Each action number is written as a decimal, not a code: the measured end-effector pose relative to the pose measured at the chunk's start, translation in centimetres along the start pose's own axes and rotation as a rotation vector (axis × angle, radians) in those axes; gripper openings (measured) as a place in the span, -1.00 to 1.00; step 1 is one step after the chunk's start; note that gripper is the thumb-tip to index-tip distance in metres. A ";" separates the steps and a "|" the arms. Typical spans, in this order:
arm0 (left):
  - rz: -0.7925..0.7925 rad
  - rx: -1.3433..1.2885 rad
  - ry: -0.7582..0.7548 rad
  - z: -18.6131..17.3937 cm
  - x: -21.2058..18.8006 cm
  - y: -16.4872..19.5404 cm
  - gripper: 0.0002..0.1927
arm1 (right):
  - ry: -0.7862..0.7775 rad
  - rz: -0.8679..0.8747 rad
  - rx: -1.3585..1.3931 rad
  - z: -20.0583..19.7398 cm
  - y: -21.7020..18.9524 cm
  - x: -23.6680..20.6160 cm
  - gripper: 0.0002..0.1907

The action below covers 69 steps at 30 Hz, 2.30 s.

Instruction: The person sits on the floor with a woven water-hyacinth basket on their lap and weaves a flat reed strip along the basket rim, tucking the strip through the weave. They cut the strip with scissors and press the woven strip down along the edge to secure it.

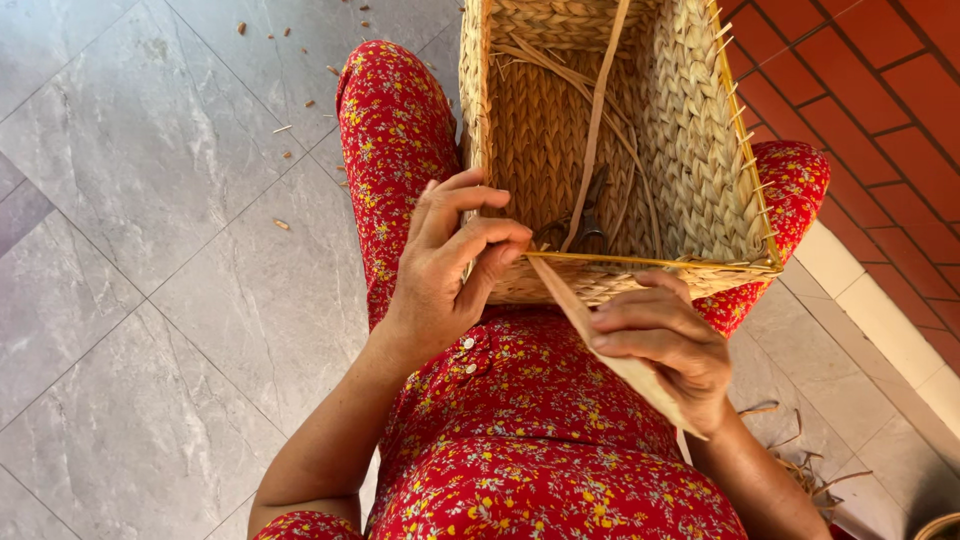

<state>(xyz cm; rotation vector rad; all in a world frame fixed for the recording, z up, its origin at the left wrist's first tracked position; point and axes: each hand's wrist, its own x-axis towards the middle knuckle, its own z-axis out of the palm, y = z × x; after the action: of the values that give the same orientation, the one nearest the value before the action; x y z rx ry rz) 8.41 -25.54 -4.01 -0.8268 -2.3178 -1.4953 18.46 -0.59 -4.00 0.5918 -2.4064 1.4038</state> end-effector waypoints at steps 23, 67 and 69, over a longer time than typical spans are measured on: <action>-0.006 -0.082 -0.264 -0.9 0.3 -1.1 -0.82 | 0.294 0.035 0.440 -3.6 0.5 -2.4 -0.84; -0.152 -0.128 -0.092 1.3 -0.7 -0.3 -0.69 | -0.418 0.539 0.477 2.6 4.9 13.7 -0.93; -0.152 -0.147 -0.092 1.3 -0.7 -0.4 -0.70 | -0.461 0.549 0.548 2.4 5.0 13.8 -0.95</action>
<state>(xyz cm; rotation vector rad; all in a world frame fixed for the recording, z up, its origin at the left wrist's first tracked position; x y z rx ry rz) 8.90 -24.71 -5.22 -0.7860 -2.4079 -1.7440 3.93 -3.24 -2.77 0.4131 -2.6484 2.4369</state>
